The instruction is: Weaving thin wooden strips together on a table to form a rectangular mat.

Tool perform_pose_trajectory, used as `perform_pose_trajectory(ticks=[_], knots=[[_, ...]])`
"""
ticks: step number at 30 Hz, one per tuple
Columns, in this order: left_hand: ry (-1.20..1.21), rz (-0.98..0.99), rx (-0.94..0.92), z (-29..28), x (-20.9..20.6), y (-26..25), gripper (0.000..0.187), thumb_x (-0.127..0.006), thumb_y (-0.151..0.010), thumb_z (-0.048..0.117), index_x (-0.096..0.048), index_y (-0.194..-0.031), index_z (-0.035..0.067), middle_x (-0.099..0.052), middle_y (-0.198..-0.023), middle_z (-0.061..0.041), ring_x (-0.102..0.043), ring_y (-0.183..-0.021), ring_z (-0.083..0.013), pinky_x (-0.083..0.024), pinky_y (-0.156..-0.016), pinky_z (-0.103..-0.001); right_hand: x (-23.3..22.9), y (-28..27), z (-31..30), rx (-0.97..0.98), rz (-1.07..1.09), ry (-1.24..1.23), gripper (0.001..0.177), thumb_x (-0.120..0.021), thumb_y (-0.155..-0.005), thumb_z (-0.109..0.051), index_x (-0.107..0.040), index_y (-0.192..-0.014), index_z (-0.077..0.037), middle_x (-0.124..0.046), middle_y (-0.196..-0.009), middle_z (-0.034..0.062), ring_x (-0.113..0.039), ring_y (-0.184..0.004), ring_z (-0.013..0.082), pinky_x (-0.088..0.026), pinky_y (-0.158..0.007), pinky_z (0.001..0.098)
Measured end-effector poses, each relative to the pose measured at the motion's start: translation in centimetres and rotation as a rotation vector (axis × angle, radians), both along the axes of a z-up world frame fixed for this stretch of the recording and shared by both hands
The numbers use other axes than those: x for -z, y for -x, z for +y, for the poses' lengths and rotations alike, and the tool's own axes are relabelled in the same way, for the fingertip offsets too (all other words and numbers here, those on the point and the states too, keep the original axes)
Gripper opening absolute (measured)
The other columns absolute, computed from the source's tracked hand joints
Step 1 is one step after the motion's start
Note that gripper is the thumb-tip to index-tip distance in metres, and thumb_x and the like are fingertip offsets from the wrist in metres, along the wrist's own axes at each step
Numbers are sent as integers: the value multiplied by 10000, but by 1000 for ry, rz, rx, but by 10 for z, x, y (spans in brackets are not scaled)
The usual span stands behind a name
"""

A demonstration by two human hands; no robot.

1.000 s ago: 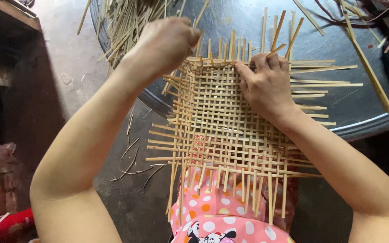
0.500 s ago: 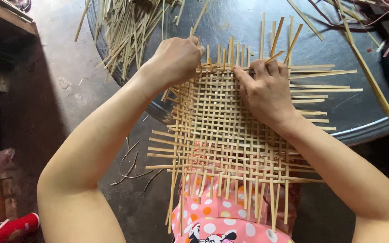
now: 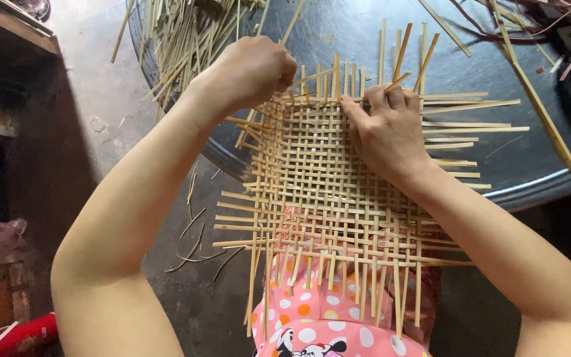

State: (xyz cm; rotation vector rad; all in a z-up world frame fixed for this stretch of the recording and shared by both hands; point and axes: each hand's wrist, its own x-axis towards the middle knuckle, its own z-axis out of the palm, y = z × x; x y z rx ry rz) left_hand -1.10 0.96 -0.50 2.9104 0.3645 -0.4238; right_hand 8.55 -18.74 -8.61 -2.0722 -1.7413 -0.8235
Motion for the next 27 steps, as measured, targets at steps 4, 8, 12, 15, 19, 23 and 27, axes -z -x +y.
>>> perform_pose_trajectory(ticks=[4, 8, 12, 15, 19, 23, 27], knots=[[-150, 29, 51, -3, 3, -6, 164, -540, -726, -12, -637, -737, 120, -574, -652, -92, -532, -567, -283, -420, -450, -406, -1, 1, -1, -12, 17, 3, 196, -532, -820, -190, -613, -999, -185, -537, -843, 85, -459, -748, 257, -342, -632, 361], [-107, 29, 59, -5, 2, -8, 219, -507, -759, -15, -653, -768, 148, -529, -806, -41, -529, -711, -271, -440, -555, -417, 1, 0, 0, -13, 22, -11, 170, -553, -822, -198, -599, -985, -194, -547, -832, 91, -458, -723, 257, -336, -615, 356], [-103, 91, -57, -15, -4, -9, 244, -458, -752, -78, -616, -803, 102, -583, -760, -93, -537, -650, -275, -443, -540, -404, 1, -1, -1, -10, 21, -14, 195, -558, -814, -225, -612, -999, -194, -549, -848, 92, -467, -726, 251, -347, -616, 357], [-120, 77, -84, -12, 2, -10, 144, -520, -763, -55, -571, -874, 22, -561, -737, -155, -553, -643, -312, -480, -533, -431, 1, -1, -1, -10, 19, -14, 225, -555, -761, -183, -601, -982, -189, -551, -855, 95, -466, -737, 247, -336, -627, 353], [-78, 12, -142, -8, 10, -11, 69, -516, -791, -12, -572, -812, 22, -585, -703, -106, -564, -602, -245, -489, -533, -374, 2, -2, -1, -16, 27, -25, 187, -535, -820, -185, -608, -992, -187, -561, -848, 101, -470, -726, 247, -335, -629, 350], [-28, -43, -266, -11, 9, -12, 128, -476, -819, 57, -560, -727, 83, -576, -651, -52, -525, -547, -204, -437, -484, -348, 5, -4, -2, -22, 32, 14, 230, -559, -804, -219, -596, -1028, -183, -559, -895, 117, -484, -765, 263, -343, -652, 356], [-7, -44, -339, -11, 13, -14, 129, -487, -767, -60, -562, -733, 39, -547, -636, -68, -496, -512, -185, -425, -437, -301, 4, -3, -1, -14, 17, -4, 193, -557, -825, -209, -601, -1010, -179, -557, -873, 113, -475, -755, 261, -346, -639, 358]])
